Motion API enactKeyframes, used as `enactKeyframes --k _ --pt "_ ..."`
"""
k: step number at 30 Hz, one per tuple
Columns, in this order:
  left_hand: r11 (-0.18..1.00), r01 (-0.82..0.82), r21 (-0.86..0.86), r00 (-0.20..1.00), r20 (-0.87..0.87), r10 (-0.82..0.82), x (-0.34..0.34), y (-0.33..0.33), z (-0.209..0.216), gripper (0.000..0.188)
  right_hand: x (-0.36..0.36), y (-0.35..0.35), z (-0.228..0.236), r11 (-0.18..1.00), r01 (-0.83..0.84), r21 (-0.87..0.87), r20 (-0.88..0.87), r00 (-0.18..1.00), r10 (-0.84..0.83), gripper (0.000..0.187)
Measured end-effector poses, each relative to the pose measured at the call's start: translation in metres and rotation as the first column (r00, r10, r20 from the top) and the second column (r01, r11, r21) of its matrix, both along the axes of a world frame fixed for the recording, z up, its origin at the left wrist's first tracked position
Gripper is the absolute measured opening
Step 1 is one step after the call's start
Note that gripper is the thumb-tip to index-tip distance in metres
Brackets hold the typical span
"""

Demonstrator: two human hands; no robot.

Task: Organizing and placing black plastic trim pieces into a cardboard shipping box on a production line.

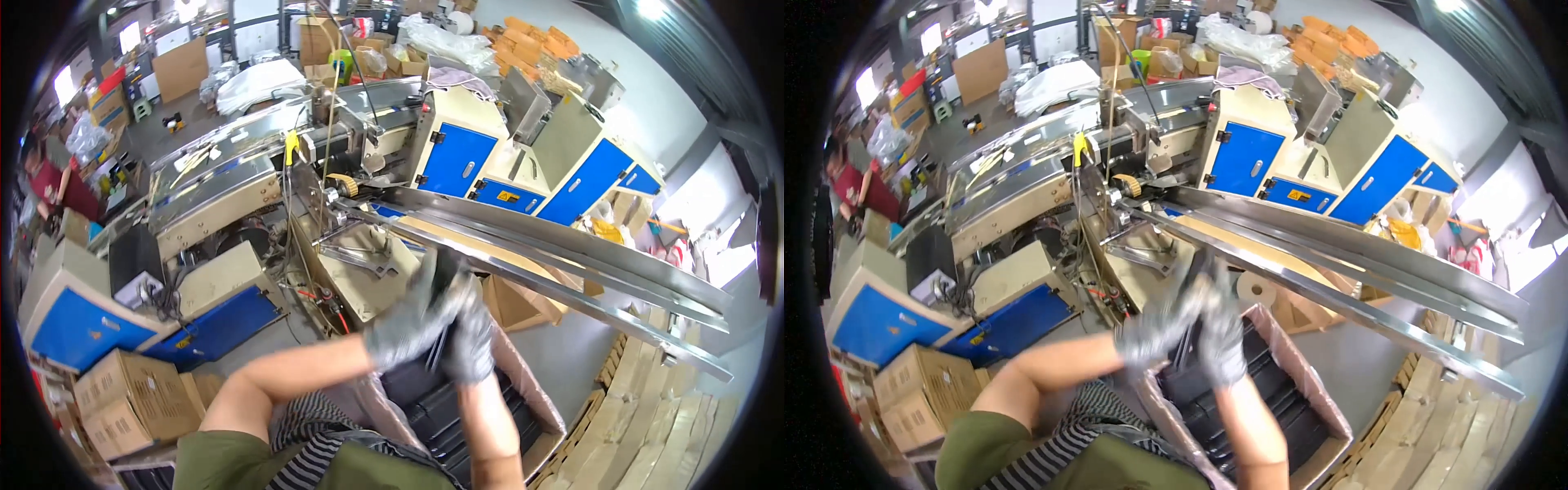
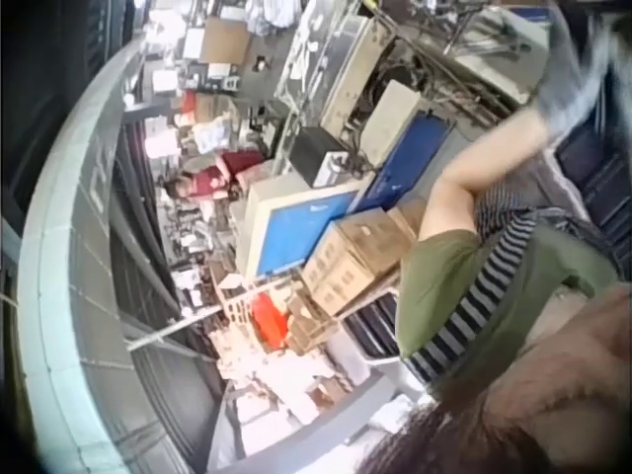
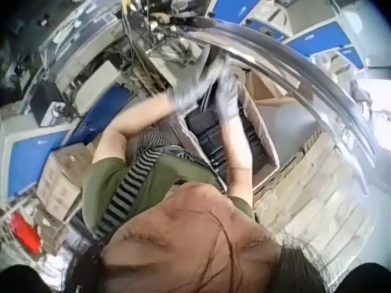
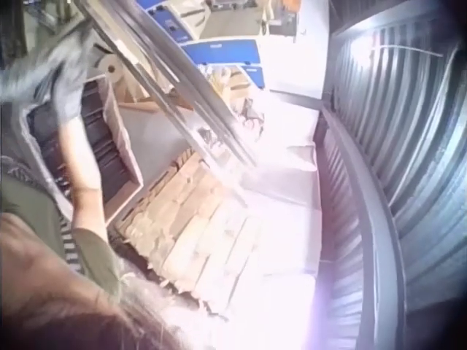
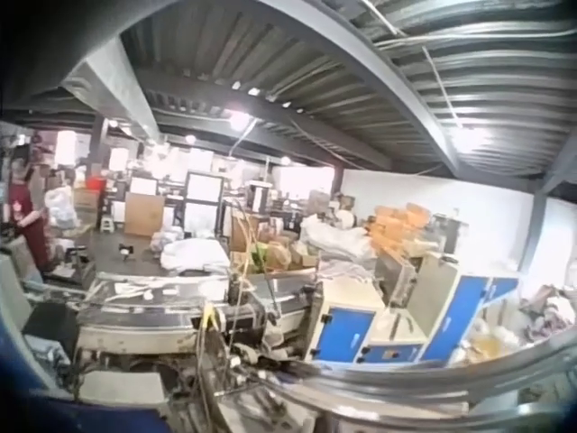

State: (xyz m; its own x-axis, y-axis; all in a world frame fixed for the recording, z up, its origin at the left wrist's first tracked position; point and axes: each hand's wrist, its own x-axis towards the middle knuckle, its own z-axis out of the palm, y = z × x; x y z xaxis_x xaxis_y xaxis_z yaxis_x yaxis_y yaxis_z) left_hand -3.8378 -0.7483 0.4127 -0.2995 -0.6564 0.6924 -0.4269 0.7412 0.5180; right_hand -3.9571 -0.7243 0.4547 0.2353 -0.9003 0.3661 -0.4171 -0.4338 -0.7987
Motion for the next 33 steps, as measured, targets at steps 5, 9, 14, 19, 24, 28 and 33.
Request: enactKeyframes --k 5,9,14,19,24,28,33 --pt "0.674 0.083 0.734 0.979 -0.186 0.081 0.017 -0.194 0.023 0.065 0.052 -0.157 0.026 0.767 -0.177 0.616 0.722 0.517 -0.461 0.042" --pt "0.492 0.487 0.722 0.861 -0.490 -0.134 0.008 -0.227 -0.005 0.074 0.058 -0.188 0.017 0.647 0.285 0.707 0.289 0.719 -0.632 0.038" --pt "0.459 -0.171 0.872 0.969 0.232 -0.079 -0.001 -0.239 -0.003 0.104 0.041 -0.221 -0.030 0.529 0.118 0.841 0.464 0.347 -0.815 0.058" --pt "0.447 -0.213 0.869 0.971 0.240 -0.004 0.012 -0.215 0.023 0.111 0.041 -0.217 -0.037 0.666 -0.167 0.727 0.681 0.302 -0.667 0.066" --pt "0.454 -0.188 0.871 0.980 0.197 0.029 0.010 -0.211 0.017 0.098 0.010 -0.212 -0.066 0.623 0.669 0.406 -0.308 0.742 -0.596 0.051" --pt "0.459 -0.159 0.874 0.983 0.182 -0.006 -0.003 -0.205 0.015 0.093 0.017 -0.198 -0.017 0.851 0.521 -0.058 -0.879 0.377 -0.291 0.029" --pt "0.574 -0.078 0.815 0.935 0.259 -0.240 -0.004 -0.191 0.006 0.086 -0.013 -0.192 -0.030 0.239 0.971 0.005 -0.652 0.184 -0.736 0.028"
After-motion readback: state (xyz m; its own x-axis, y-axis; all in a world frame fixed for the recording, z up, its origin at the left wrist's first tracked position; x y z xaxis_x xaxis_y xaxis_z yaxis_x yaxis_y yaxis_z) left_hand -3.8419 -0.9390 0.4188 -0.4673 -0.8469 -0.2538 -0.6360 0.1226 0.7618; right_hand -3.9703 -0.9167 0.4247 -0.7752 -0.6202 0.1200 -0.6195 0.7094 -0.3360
